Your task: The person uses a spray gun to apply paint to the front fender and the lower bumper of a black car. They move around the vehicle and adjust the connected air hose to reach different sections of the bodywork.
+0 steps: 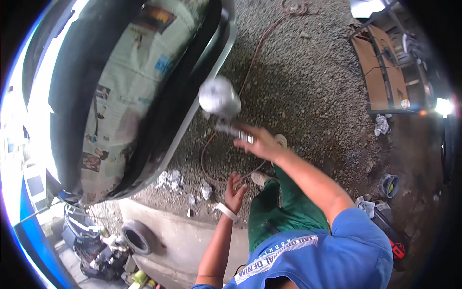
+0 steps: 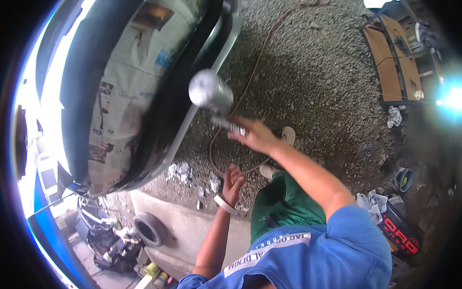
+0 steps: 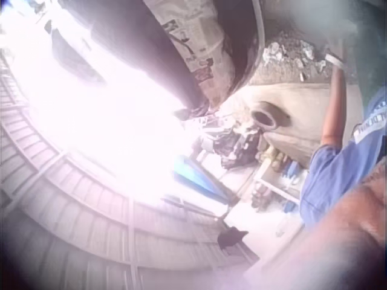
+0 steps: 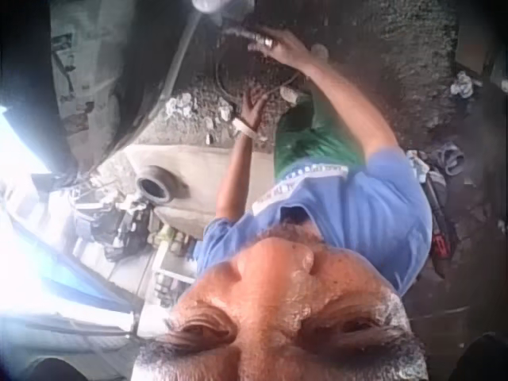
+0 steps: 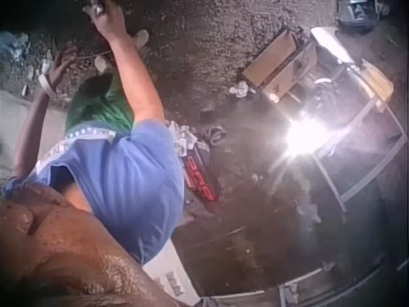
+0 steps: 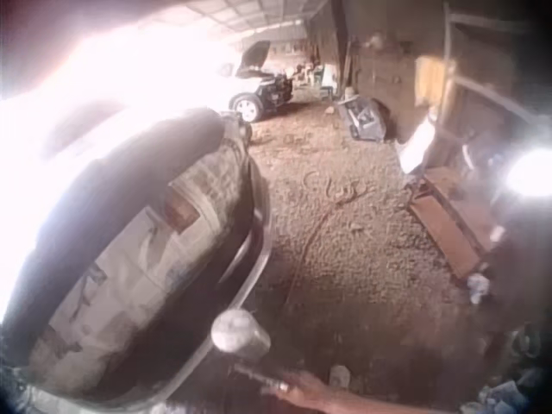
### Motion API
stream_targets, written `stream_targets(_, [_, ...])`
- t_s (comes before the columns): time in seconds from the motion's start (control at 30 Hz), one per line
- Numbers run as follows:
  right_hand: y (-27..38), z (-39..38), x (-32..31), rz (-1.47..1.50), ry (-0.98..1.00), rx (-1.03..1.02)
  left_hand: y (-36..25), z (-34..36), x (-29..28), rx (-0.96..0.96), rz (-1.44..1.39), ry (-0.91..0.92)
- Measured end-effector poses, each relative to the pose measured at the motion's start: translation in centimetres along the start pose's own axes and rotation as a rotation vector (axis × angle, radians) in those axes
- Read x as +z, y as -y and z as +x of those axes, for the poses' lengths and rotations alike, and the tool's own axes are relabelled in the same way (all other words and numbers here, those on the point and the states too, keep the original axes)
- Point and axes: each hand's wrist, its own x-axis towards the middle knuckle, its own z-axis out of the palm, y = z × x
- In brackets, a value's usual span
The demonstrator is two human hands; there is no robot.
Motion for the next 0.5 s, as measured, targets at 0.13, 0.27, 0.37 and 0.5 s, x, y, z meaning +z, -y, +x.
stream_targets(0.13, [1.2,-7.9,-0.7,-0.073,-0.005,-0.12,-7.8,-0.8,4.6,0.058,-0.097,0.019])
stream_targets(0.27, [-0.6,-12.8,-4.2,-0.115,-0.003,-0.128,-13.1,0.6,12.7,0.0,-0.232,0.087])
stream_targets(0.37, [-1.7,-13.4,-8.7,-0.093,-0.006,-0.101,-14.5,3.0,18.6,-0.093,-0.182,0.072])
stream_targets(0.5, [-4.9,-11.4,-17.5,-0.143,-0.053,-0.041,-15.1,10.4,27.0,0.069,-0.167,0.067])
